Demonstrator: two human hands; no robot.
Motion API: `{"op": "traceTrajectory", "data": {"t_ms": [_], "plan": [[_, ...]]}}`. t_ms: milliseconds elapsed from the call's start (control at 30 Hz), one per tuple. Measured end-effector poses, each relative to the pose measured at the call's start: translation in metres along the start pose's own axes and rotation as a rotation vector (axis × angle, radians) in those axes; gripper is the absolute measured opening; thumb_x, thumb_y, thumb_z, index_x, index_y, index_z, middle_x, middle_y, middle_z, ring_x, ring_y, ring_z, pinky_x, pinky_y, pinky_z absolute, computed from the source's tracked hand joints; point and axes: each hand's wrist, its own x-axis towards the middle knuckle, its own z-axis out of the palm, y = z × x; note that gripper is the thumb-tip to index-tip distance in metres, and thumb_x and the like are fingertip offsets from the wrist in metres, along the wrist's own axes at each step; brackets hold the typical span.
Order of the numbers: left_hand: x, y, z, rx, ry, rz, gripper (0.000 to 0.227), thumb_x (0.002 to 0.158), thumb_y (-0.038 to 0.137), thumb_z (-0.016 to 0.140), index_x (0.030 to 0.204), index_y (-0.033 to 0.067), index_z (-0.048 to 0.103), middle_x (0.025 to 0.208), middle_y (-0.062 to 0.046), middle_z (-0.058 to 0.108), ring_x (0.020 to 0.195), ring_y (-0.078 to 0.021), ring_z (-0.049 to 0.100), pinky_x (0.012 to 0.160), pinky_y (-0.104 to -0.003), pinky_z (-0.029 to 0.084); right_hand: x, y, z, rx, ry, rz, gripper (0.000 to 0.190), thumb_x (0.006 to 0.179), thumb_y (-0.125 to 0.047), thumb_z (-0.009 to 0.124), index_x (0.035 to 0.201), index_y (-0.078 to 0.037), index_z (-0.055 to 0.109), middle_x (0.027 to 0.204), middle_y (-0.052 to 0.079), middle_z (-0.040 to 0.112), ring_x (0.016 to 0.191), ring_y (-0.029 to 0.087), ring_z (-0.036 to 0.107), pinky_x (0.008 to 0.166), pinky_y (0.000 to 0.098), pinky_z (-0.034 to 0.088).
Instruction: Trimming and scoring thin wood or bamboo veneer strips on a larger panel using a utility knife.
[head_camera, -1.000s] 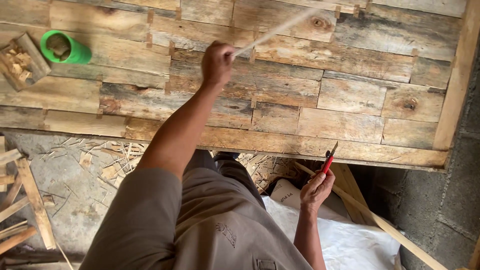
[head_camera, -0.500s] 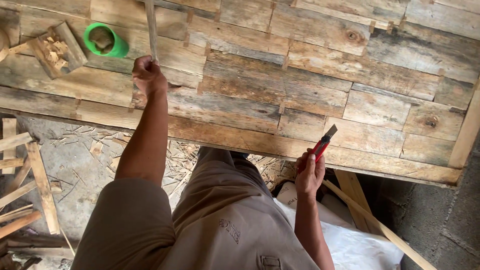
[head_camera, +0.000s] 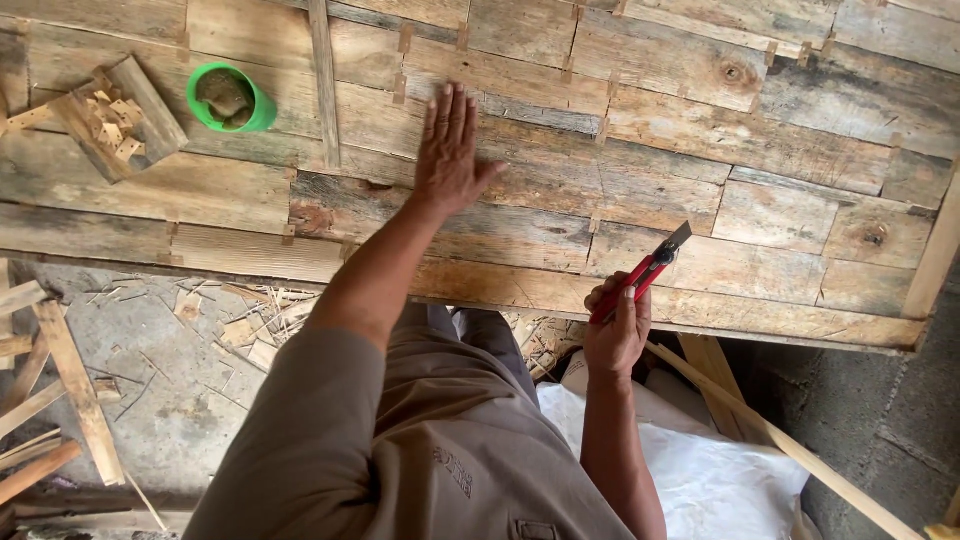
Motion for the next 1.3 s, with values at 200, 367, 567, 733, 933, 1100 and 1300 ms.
{"op": "traceTrajectory", "data": {"t_ms": [200, 367, 567, 733, 933, 1100, 1300], "plan": [[-0.007, 0.013, 0.033, -0.222, 0.195, 0.471, 0.109, 0.093, 0.088, 0.003, 0.168, 0.009, -0.003, 0.173, -0.018, -0.008, 0.162, -0.0322, -0.007, 0.133, -0.051, -0.008, -0.006, 0.019, 0.003, -0.009, 0.029, -0.005, 0.024, 0.111, -0.02, 0.056, 0.123, 0.0, 0.064, 0.098, 0.008, 0.065, 0.085, 0.017, 0.062, 0.074, 0.0304, 0.052], [-0.021, 0.015, 0.039, -0.345, -0.128, 0.983, 0.103, 0.091, 0.089, 0.005, 0.167, 0.0198, -0.007, 0.176, -0.011, -0.002, 0.165, -0.0273, 0.002, 0.136, -0.045, -0.001, 0.011, 0.024, 0.024, -0.076, -0.032, -0.057, 0.026, 0.111, -0.02, 0.06, 0.127, 0.0, 0.065, 0.092, 0.006, 0.066, 0.078, 0.015, 0.062, 0.067, 0.0291, 0.051], [-0.005, 0.0, -0.025, 0.16, -0.203, -0.084, 0.11, 0.095, 0.088, 0.007, 0.168, 0.0054, 0.001, 0.175, -0.022, 0.0, 0.164, -0.0364, 0.005, 0.13, -0.051, 0.002, 0.026, 0.021, 0.057, -0.158, -0.1, -0.126, 0.026, 0.109, -0.019, 0.066, 0.129, -0.002, 0.065, 0.092, 0.004, 0.068, 0.079, 0.017, 0.067, 0.071, 0.0296, 0.054], [-0.018, 0.021, -0.046, -0.304, -0.412, 0.73, 0.11, 0.087, 0.086, 0.002, 0.164, 0.0072, 0.004, 0.174, -0.018, 0.004, 0.161, -0.0331, 0.006, 0.131, -0.048, 0.003, 0.03, 0.016, 0.088, -0.165, -0.136, -0.121, 0.029, 0.105, -0.021, 0.072, 0.128, -0.004, 0.064, 0.097, 0.006, 0.071, 0.086, 0.018, 0.07, 0.075, 0.0313, 0.057], [-0.016, 0.006, -0.015, 0.01, -0.204, -0.22, 0.106, 0.098, 0.08, 0.006, 0.165, -0.0019, 0.005, 0.173, -0.027, 0.002, 0.161, -0.0409, 0.003, 0.131, -0.054, 0.002, 0.04, 0.025, 0.093, -0.128, -0.132, -0.126, 0.022, 0.101, -0.014, 0.077, 0.116, -0.005, 0.063, 0.1, 0.008, 0.073, 0.091, 0.021, 0.075, 0.081, 0.0361, 0.064], [-0.021, 0.016, -0.006, -0.114, -0.09, -0.039, 0.109, 0.098, 0.08, 0.007, 0.164, -0.0061, 0.011, 0.171, -0.029, 0.003, 0.16, -0.0414, 0.003, 0.131, -0.054, 0.002, 0.072, 0.047, 0.103, -0.206, -0.037, -0.14, 0.02, 0.096, -0.01, 0.08, 0.109, -0.004, 0.067, 0.098, 0.009, 0.075, 0.088, 0.02, 0.075, 0.078, 0.0335, 0.063], [-0.065, 0.037, -0.024, -0.352, -0.316, 0.571, 0.098, 0.095, 0.073, 0.047, 0.16, 0.0015, 0.029, 0.171, -0.018, 0.021, 0.161, -0.0359, 0.013, 0.132, -0.053, 0.006, 0.128, 0.083, 0.147, -0.472, -0.013, -0.144, 0.019, 0.091, -0.011, 0.084, 0.104, -0.002, 0.072, 0.093, 0.01, 0.077, 0.08, 0.017, 0.073, 0.072, 0.0297, 0.063]]}}
